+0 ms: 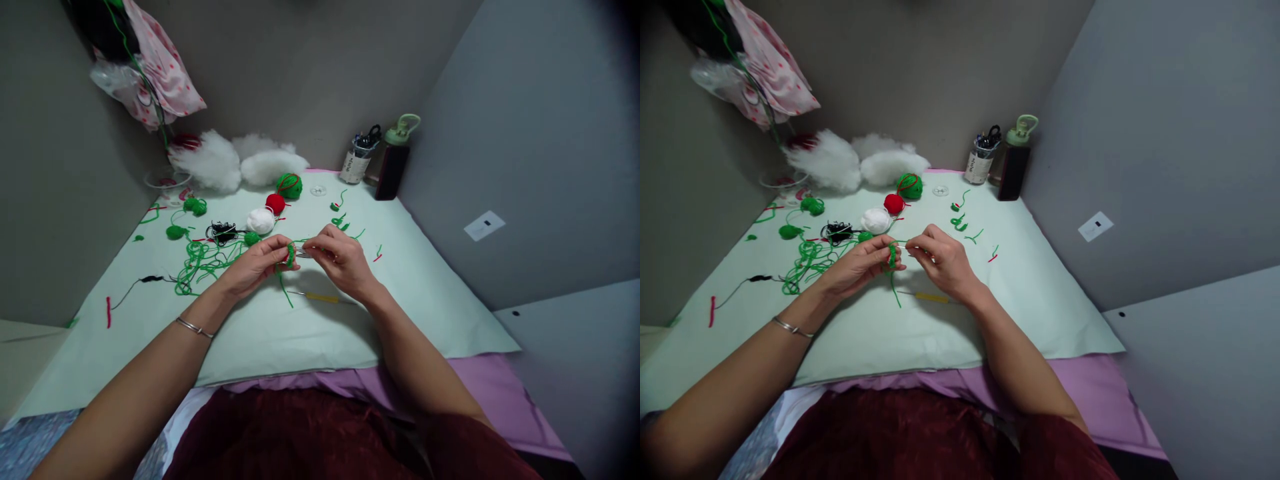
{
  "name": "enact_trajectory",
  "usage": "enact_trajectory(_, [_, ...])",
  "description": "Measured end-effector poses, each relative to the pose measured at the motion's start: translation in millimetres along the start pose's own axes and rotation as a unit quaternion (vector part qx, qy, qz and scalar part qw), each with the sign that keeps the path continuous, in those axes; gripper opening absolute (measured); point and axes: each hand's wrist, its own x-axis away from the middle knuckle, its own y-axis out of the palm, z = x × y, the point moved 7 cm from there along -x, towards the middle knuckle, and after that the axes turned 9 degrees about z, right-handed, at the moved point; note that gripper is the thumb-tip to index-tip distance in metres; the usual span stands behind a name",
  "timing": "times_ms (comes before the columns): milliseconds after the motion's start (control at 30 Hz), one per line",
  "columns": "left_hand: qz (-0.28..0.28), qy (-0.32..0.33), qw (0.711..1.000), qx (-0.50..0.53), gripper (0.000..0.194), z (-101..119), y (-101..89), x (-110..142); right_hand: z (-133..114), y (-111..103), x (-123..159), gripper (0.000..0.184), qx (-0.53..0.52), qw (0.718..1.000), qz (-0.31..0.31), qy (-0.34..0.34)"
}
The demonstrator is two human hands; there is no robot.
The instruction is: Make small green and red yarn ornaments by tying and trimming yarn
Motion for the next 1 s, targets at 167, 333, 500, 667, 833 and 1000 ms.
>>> enact_trajectory(167, [0.002, -0.004, 1.000, 0.004, 0.022, -3, -1.9, -1, -1, 1, 0, 0.013, -0.009, 1.000, -0.003, -0.017])
enact_trajectory(333, [-0.004, -0.007, 1.000, 0.007, 0.022, -4, -1.2, 0, -2, 7, 2, 0.012, -0.032, 0.999, -0.009, 0.003])
enact_trajectory(500, [-0.008, -0.005, 1.000, 0.005, 0.020, -3, -1.0, -1, -3, 10, 3, 0.012, -0.037, 0.999, -0.010, 0.013])
enact_trajectory(667, [0.010, 0.004, 1.000, -0.009, 0.023, -1, -2.9, -1, -1, 11, 3, 0.011, -0.046, 0.998, -0.024, 0.029])
enact_trajectory(833, [0.035, 0.021, 0.998, -0.041, 0.023, 1, -4.2, -1, 3, 15, 5, 0.010, -0.046, 0.998, -0.025, 0.039])
enact_trajectory(1000, [0.029, 0.016, 0.999, -0.031, 0.023, 0, -2.2, 0, 4, 18, 5, 0.007, -0.051, 0.998, -0.012, 0.043])
